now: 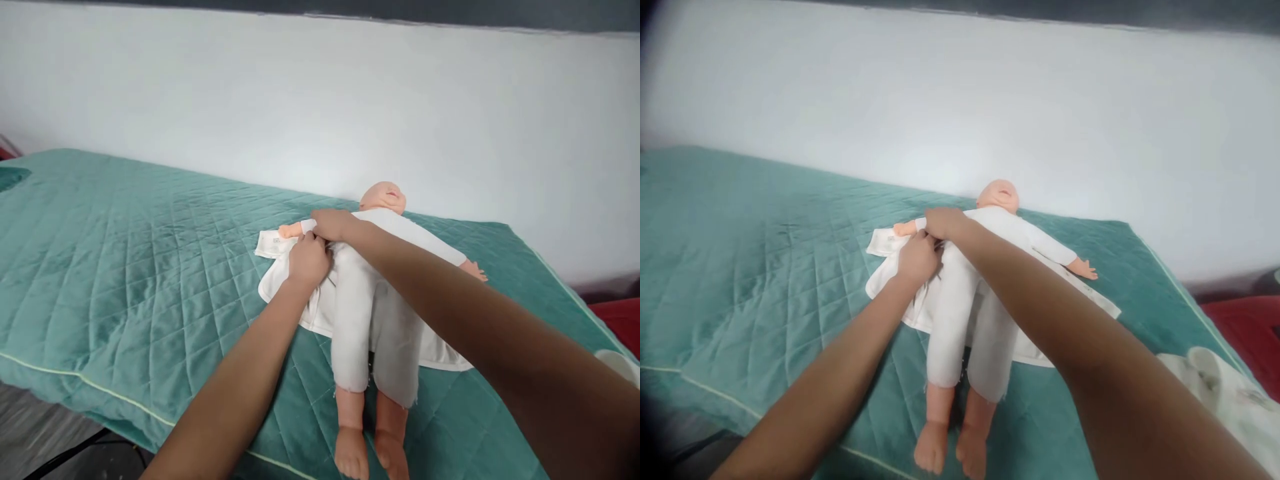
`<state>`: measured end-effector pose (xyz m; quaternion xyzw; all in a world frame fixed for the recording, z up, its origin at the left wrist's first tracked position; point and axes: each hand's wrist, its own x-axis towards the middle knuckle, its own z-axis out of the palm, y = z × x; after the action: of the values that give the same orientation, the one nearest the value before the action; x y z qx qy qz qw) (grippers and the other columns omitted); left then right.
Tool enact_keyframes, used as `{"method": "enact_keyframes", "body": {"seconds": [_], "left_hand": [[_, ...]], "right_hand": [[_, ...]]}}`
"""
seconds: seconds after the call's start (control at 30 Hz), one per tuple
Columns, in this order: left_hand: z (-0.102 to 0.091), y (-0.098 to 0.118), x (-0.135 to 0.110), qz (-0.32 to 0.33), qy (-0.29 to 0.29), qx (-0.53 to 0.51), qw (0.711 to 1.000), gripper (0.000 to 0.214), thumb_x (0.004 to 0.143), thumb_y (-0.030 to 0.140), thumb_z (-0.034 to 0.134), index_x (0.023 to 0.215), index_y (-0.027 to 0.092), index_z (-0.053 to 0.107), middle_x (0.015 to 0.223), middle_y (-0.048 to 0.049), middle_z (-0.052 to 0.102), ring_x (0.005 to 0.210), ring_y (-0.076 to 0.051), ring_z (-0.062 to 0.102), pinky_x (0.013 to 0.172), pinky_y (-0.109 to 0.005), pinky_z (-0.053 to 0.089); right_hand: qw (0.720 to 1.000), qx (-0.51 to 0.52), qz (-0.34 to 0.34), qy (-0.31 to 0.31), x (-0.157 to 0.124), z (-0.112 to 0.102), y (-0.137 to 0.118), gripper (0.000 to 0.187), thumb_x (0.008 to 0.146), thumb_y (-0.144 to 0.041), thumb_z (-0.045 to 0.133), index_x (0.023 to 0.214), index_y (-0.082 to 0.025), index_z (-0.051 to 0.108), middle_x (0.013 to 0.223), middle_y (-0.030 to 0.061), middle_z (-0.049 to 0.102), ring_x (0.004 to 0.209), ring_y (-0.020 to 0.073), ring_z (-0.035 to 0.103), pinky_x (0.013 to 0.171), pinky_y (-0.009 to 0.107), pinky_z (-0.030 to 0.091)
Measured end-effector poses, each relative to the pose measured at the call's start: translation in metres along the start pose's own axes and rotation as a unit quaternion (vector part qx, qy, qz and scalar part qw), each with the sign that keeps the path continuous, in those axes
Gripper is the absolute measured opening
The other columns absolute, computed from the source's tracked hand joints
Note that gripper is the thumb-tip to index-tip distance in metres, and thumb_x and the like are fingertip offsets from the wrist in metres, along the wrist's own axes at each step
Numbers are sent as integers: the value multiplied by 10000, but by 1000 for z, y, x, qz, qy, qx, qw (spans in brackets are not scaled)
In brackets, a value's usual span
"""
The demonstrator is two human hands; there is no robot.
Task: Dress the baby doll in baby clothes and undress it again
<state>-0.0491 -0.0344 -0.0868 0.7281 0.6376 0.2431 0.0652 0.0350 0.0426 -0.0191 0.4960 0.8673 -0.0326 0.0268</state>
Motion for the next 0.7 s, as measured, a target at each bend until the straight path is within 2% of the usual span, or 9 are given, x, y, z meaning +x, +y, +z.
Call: {"method": "enact_keyframes", "body": {"seconds": [0.07, 0.17, 0.3, 0.37, 0.47, 0.57, 0.7], "left_hand": [[-1, -4, 2, 7, 0, -21, 1000, 276, 895, 180, 494, 1076, 185, 703, 1176, -169, 669, 1096, -353, 624, 812, -442, 510], [-2, -8, 3, -8, 17, -58, 998, 208, 906, 203, 499, 977, 191, 694, 1105, -142, 706, 985, -319, 662, 759, -406, 495], [-1, -13, 6, -72, 91, -142, 983, 138, 911, 269, 547, 851, 201, 651, 880, -92, 719, 842, -263, 661, 739, -361, 473], [0, -15, 7, -108, 130, -210, 963, 152, 899, 298, 576, 789, 209, 630, 800, -59, 710, 774, -231, 649, 733, -337, 469], [-1, -19, 10, -156, 165, -299, 927, 140, 841, 297, 639, 739, 201, 633, 759, -45, 713, 748, -213, 651, 723, -312, 468], [-1, -26, 12, -175, 181, -376, 892, 33, 753, 204, 662, 772, 179, 673, 834, -55, 743, 808, -219, 671, 727, -296, 476], [-1, -33, 13, -203, 186, -473, 837, 106, 679, 146, 661, 778, 167, 692, 800, -28, 734, 771, -189, 658, 720, -279, 488]], "right_hand": [[1000, 19, 0, -9, 3, 0, 9, 330, 891, -354, 564, 1167, -206, 670, 1199, 120, 727, 1034, 335, 671, 833, 432, 507], [999, 49, -4, 10, -2, -6, 22, 377, 877, -430, 583, 1174, -216, 672, 1233, 104, 718, 1051, 328, 664, 819, 414, 505], [991, 117, -3, 72, -20, -19, 32, 365, 851, -441, 622, 1145, -237, 692, 1220, 75, 718, 1053, 299, 649, 835, 387, 491], [986, 147, 1, 85, -31, -26, 37, 363, 845, -452, 632, 1129, -238, 703, 1198, 66, 721, 1030, 286, 647, 828, 375, 487], [982, 173, -10, 73, -48, -33, 45, 329, 847, -452, 639, 1073, -229, 724, 1154, 54, 733, 1015, 276, 646, 828, 355, 474], [983, 173, -29, 51, -61, -32, 51, 345, 852, -504, 642, 1046, -234, 733, 1130, 46, 741, 1008, 276, 649, 811, 341, 463], [988, 141, -24, 50, -67, -24, 53, 421, 852, -588, 623, 1050, -236, 742, 1129, 59, 735, 976, 280, 653, 774, 346, 455]]}}
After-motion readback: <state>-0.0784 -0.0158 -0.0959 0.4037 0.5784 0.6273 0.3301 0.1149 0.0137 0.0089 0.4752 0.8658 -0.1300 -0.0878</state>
